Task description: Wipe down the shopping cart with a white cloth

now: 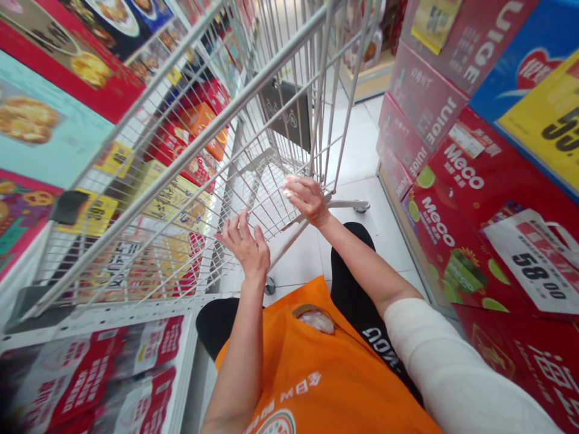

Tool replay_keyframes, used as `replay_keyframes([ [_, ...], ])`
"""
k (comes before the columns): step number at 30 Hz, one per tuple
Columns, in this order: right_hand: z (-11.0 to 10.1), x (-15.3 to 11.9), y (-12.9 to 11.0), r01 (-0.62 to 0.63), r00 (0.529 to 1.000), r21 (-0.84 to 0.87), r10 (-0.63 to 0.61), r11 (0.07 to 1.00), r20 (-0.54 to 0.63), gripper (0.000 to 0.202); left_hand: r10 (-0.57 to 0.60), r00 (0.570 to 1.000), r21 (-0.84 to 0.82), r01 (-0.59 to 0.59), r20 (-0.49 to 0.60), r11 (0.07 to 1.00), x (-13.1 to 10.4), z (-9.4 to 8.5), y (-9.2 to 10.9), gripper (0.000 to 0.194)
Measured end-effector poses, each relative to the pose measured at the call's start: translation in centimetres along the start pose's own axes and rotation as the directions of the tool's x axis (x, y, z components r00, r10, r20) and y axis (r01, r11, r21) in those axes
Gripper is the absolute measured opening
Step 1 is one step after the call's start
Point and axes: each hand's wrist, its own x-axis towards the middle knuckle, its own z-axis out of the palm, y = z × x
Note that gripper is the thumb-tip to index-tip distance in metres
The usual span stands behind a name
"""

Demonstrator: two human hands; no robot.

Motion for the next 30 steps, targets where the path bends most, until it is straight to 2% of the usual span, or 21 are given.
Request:
replay_keyframes([
  [1, 0.1, 0.1, 0.1, -0.005, 1.0, -0.03, 0.004, 1.0, -0.029, 0.016, -0.001, 1.0, -0.008, 0.001, -0.001, 1.0, 0.0, 0.0, 0.0, 0.049],
  [3, 0.2, -0.5, 0.2, 0.076, 0.996, -0.057, -0.079, 0.995, -0.043, 0.015, 0.002, 1.0, -0.024, -0.002, 0.001, 1.0, 0.0, 0.1, -0.1, 0.049],
  [5, 0.1, -1.5, 0.2, 0.208, 0.978, -0.013, -0.207, 0.978, 0.013, 0.016, 0.014, 1.0, -0.038, -0.014, 0.006, 0.999, 0.0, 0.1, -0.3, 0.049],
  [7, -0.4, -2.1, 0.4, 0.245, 0.964, 0.071, -0.251, 0.967, 0.085, 0.017, 0.028, 0.999, -0.049, -0.027, 0.018, 0.998, 0.0, 0.2, -0.5, 0.05],
  [10, -1.1, -1.3, 1.2, 0.105, 0.988, 0.121, -0.118, 0.987, 0.104, 0.017, 0.028, 1.0, -0.055, -0.027, 0.01, 0.998, 0.0, 0.4, -0.6, 0.051],
  [12, -1.2, -0.4, 1.9, 0.003, 0.999, 0.076, -0.007, 0.997, 0.041, 0.017, 0.028, 1.0, -0.057, -0.028, -0.001, 0.998, 0.0, 0.5, -0.5, 0.05],
  [14, -1.0, 0.1, 2.3, -0.037, 0.999, 0.017, 0.037, 0.999, -0.018, 0.019, 0.032, 0.999, -0.057, -0.032, -0.004, 0.998, -0.1, 0.5, -0.4, 0.05],
  [16, -0.7, -0.4, 2.2, 0.023, 1.0, -0.021, -0.023, 1.0, -0.005, 0.019, 0.031, 1.0, -0.055, -0.031, -0.006, 0.998, 0.0, 0.5, -0.5, 0.049],
  [19, -0.6, -2.0, 1.8, 0.173, 0.98, -0.026, -0.17, 0.985, 0.104, 0.02, 0.021, 1.0, -0.057, -0.021, -0.003, 0.998, 0.1, 0.5, -0.7, 0.05],
  [22, -1.1, -2.2, 1.7, 0.175, 0.975, -0.05, -0.166, 0.983, 0.151, 0.022, 0.023, 1.0, -0.067, -0.024, -0.004, 0.997, 0.1, 0.6, -0.6, 0.049],
  [24, -1.6, -1.3, 2.1, 0.083, 0.993, -0.101, -0.073, 0.991, 0.093, 0.022, 0.011, 0.998, -0.071, -0.015, -0.056, 0.997, -0.2, 0.6, 0.0, 0.048],
  [27, -2.0, 0.3, 3.0, -0.068, 0.995, -0.125, 0.059, 0.99, -0.079, 0.021, 0.035, 0.987, -0.056, -0.044, -0.157, 0.997, -0.8, 0.8, 1.8, 0.043],
  [29, -2.0, 0.4, 3.3, -0.086, 0.99, -0.113, 0.072, 0.99, -0.121, 0.021, 0.148, 0.981, -0.041, -0.155, -0.127, 0.987, -0.8, 1.0, 3.3, 0.04],
  [30, -1.9, 0.1, 3.3, -0.07, 0.993, -0.102, 0.059, 0.992, -0.105, 0.021, 0.199, 0.976, -0.041, -0.203, -0.083, 0.978, -0.6, 1.2, 4.0, 0.041],
])
